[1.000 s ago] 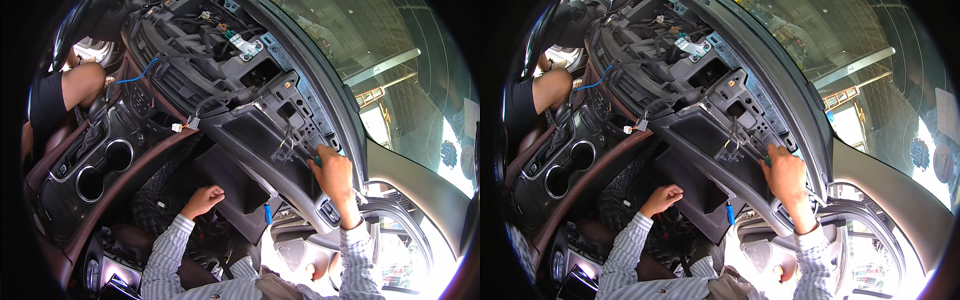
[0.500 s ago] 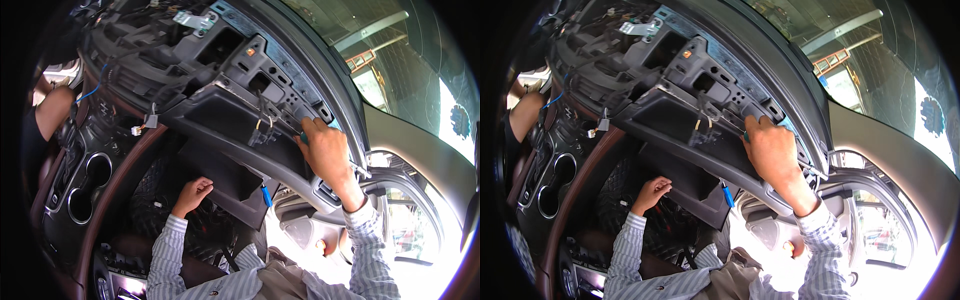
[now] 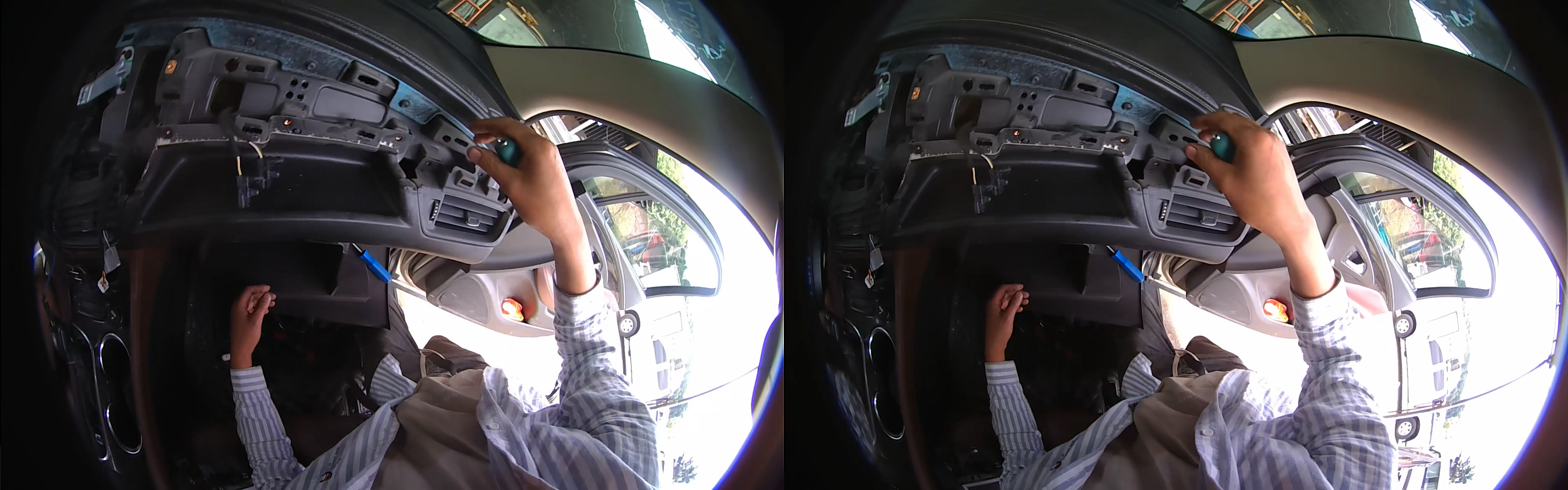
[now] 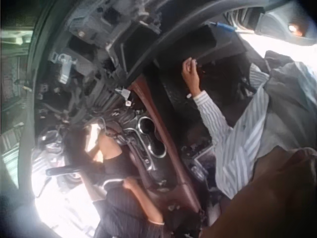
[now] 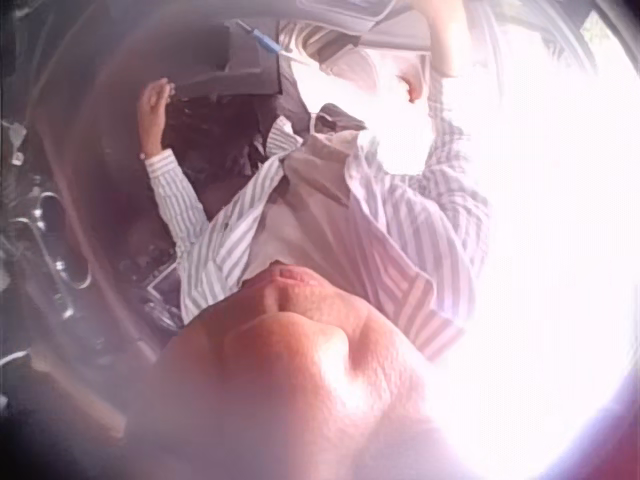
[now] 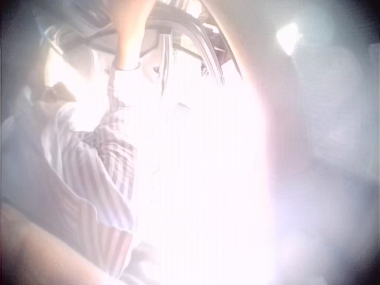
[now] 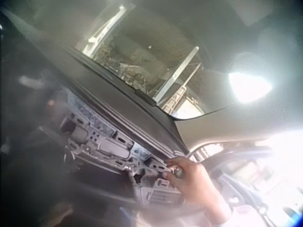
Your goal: The person installs a car stereo unit into the dashboard of a beige sedan. They use a screwdriver to secure the unit, align the dashboard trim, and connect wiring harnesses. The person works from the passenger side with the door open.
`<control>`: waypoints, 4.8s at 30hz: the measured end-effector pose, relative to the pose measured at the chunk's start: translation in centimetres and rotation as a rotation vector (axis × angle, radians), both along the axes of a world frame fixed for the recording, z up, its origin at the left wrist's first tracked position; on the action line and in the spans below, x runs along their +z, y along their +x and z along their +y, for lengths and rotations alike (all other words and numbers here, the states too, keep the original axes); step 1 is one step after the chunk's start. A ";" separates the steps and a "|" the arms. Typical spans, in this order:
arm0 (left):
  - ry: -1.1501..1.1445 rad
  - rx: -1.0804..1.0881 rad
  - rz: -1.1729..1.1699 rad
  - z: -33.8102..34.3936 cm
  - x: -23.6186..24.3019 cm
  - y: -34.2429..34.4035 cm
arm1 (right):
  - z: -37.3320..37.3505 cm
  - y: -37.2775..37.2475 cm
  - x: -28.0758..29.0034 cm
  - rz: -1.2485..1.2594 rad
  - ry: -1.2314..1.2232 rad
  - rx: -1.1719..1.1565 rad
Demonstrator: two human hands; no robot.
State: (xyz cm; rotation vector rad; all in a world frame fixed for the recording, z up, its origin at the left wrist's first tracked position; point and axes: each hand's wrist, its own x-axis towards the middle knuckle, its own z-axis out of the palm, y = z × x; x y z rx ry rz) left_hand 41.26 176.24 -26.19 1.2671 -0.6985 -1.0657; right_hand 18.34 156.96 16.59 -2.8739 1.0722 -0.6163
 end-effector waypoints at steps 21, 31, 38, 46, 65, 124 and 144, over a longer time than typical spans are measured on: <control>0.080 -0.025 -0.246 -0.7 0.4 -1.2 | -5.5 -14.7 -8.8 -0.594 0.705 -0.251; 0.127 0.006 -0.421 -1.3 3.0 -1.9 | -7.7 -15.3 -10.6 -0.644 0.715 0.028; -0.210 -0.339 -0.547 -2.3 22.5 -13.6 | -8.3 -14.9 -10.8 -0.728 0.793 0.077; -0.431 0.313 -1.636 -16.1 32.0 -18.3 | -8.9 -14.7 -11.6 -0.754 0.814 0.147; -0.429 0.433 -1.657 -20.5 30.4 -17.3 | -9.5 -15.3 -11.8 -0.643 0.515 0.103; -0.306 -0.461 -2.198 -23.4 34.8 -29.4 | -2.4 -16.0 -24.7 -1.217 0.589 0.285; -0.386 0.517 -1.700 -14.7 31.3 -19.3 | -2.1 -16.4 -23.0 -1.119 0.643 0.239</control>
